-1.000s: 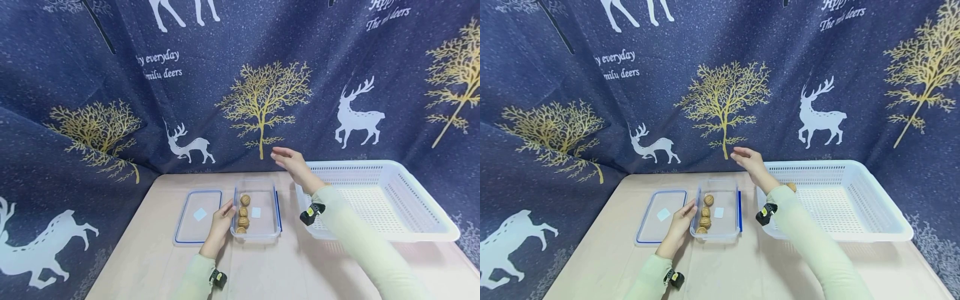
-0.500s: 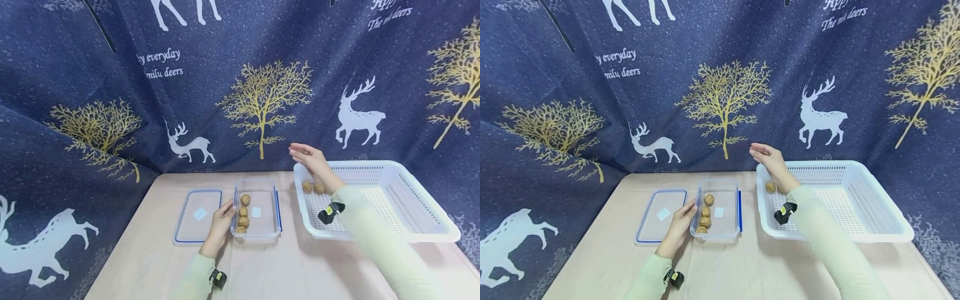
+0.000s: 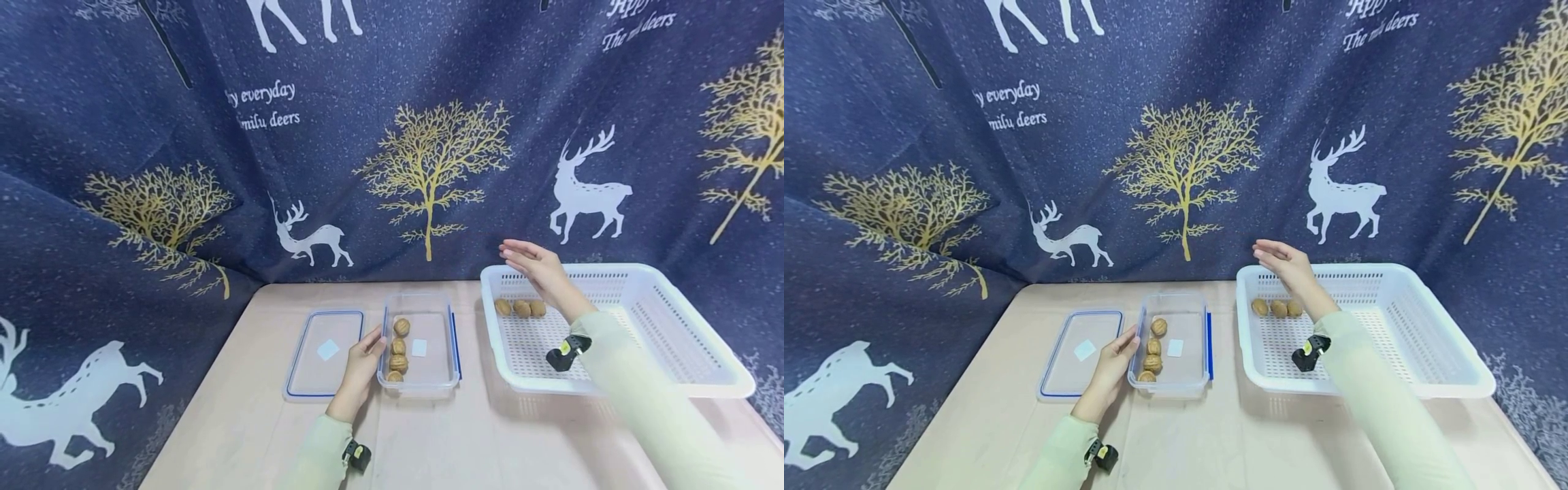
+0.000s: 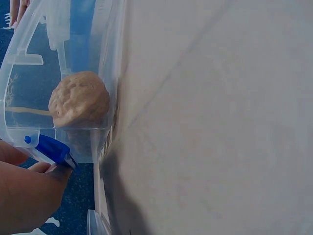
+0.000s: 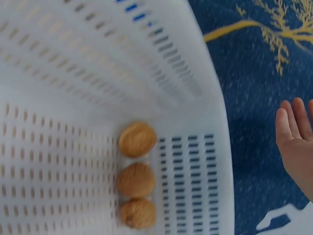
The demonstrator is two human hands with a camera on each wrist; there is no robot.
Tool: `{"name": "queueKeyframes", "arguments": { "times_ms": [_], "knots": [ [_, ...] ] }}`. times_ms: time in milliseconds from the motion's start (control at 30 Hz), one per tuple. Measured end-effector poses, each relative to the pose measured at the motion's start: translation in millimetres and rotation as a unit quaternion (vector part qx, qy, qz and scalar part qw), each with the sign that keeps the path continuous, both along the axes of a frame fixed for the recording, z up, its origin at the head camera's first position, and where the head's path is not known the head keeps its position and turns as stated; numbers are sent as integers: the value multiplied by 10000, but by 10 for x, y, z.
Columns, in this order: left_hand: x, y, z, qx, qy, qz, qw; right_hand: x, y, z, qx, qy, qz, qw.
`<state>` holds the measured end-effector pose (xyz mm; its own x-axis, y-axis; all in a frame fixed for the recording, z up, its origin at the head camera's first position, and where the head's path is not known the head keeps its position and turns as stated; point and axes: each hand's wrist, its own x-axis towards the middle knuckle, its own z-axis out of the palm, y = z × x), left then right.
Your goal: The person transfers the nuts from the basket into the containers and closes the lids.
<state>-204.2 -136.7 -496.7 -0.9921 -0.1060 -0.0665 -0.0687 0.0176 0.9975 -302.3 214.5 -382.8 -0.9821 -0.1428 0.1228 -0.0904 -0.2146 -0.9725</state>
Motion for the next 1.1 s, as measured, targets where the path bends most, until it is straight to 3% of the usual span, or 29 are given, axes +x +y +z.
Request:
{"name": "queueKeyframes", "arguments": {
  "times_ms": [300, 667, 833, 967, 1100],
  "knots": [
    [9, 7, 0, 2, -21, -17, 10000, -21, 294, -163, -266, 54, 177, 9995],
    [13, -1, 3, -103, -3, -57, 9999, -39, 573, -390, 129, -386, 641, 9971],
    [15, -6, 16, -105, -9, -57, 9999, -79, 684, -506, 521, -307, 908, 9940],
    [12, -7, 20, -124, -16, -53, 9999, -80, 759, -574, 1210, -98, 949, 9881],
    [22, -6, 20, -102, -8, -86, 9999, -59, 834, -617, 1807, -225, 902, 9791]
  ]
}}
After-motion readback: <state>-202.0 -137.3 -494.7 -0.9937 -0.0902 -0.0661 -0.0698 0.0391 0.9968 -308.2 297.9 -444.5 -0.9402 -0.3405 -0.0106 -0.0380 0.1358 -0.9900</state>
